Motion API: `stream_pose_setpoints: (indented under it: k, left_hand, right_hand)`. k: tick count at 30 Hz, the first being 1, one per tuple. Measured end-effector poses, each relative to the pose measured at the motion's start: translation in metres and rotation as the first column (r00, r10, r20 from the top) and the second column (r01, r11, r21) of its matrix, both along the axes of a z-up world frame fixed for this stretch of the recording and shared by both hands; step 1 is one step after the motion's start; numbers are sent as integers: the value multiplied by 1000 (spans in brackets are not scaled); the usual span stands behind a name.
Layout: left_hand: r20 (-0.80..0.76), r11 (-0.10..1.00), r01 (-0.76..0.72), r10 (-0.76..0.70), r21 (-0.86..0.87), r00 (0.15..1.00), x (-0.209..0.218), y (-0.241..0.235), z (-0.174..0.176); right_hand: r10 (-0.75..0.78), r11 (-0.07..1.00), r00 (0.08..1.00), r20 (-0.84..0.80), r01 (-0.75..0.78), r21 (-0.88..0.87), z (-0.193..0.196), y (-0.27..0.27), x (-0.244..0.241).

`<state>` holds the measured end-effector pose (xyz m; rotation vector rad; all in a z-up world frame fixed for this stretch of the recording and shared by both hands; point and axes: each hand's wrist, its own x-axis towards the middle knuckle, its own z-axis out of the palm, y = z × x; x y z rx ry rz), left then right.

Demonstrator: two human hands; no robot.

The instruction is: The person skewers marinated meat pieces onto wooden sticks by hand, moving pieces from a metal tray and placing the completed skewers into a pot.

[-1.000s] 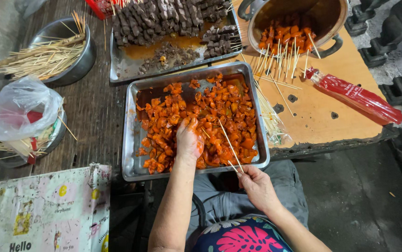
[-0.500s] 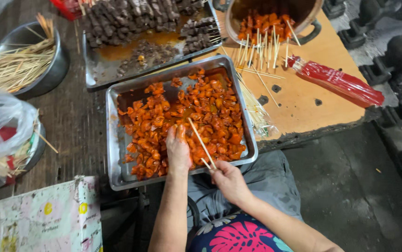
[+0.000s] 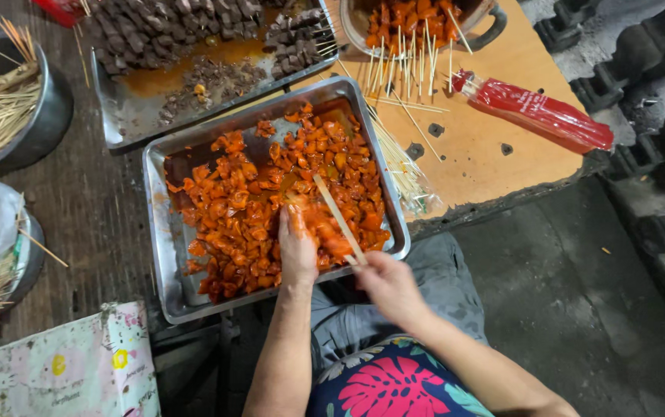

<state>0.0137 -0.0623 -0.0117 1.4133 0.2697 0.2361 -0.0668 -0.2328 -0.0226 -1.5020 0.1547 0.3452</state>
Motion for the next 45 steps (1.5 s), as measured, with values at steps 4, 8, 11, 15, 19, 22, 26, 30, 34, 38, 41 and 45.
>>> stream_pose_setpoints:
  k: [4, 8, 11, 15, 19, 22, 26, 30, 34, 38, 41, 45]
  left_hand:
    - [-17, 697, 178, -232, 694, 973, 3, -15, 9]
    - [-95, 375, 324, -515, 869, 852, 1, -64, 26]
    - [-277, 148, 380, -460, 913, 844, 5, -75, 33]
    - [-339, 6, 373, -402, 928, 850, 17, -41, 18]
    - [-310, -45, 312, -316, 949, 897, 26, 11, 1]
    - [-253, -43, 250, -237, 967, 938, 30, 45, -7]
    - [-171, -14, 170, -110, 985, 979, 43, 82, -8]
    - [-143, -2, 144, 65, 990, 988, 60, 84, 11]
    - [0, 13, 1, -85, 1000, 996, 70, 53, 31]
    - [-185, 235, 320, -459, 918, 869, 70, 6, 13]
    - [-160, 162, 251, -431, 954, 888, 78, -4, -7]
    - [-180, 152, 241, -333, 959, 926, 90, 10, -10]
  right_hand:
    - [-59, 998, 993, 98, 59, 5, 13, -65, 5]
    - [-168, 986, 986, 4, 168, 2, 16, -88, 14]
    - [-208, 978, 978, -28, 208, 12, 15, -93, 17]
    - [-258, 965, 961, -96, 261, 24, 14, -99, 15]
    - [-270, 956, 959, -88, 277, 97, 14, -97, 15]
    - [-242, 967, 967, -79, 248, 67, 17, -95, 14]
    - [-240, 967, 966, -100, 246, 58, 21, -92, 15]
    - [-215, 973, 973, -86, 222, 70, 20, -92, 14]
    - [-221, 974, 969, -109, 226, 31, 22, -91, 14]
    - [-226, 972, 967, -120, 231, 33, 22, -90, 11]
    - [-221, 974, 970, -98, 225, 36, 20, -89, 13]
    - [-202, 979, 976, -77, 204, 6, 16, -88, 7]
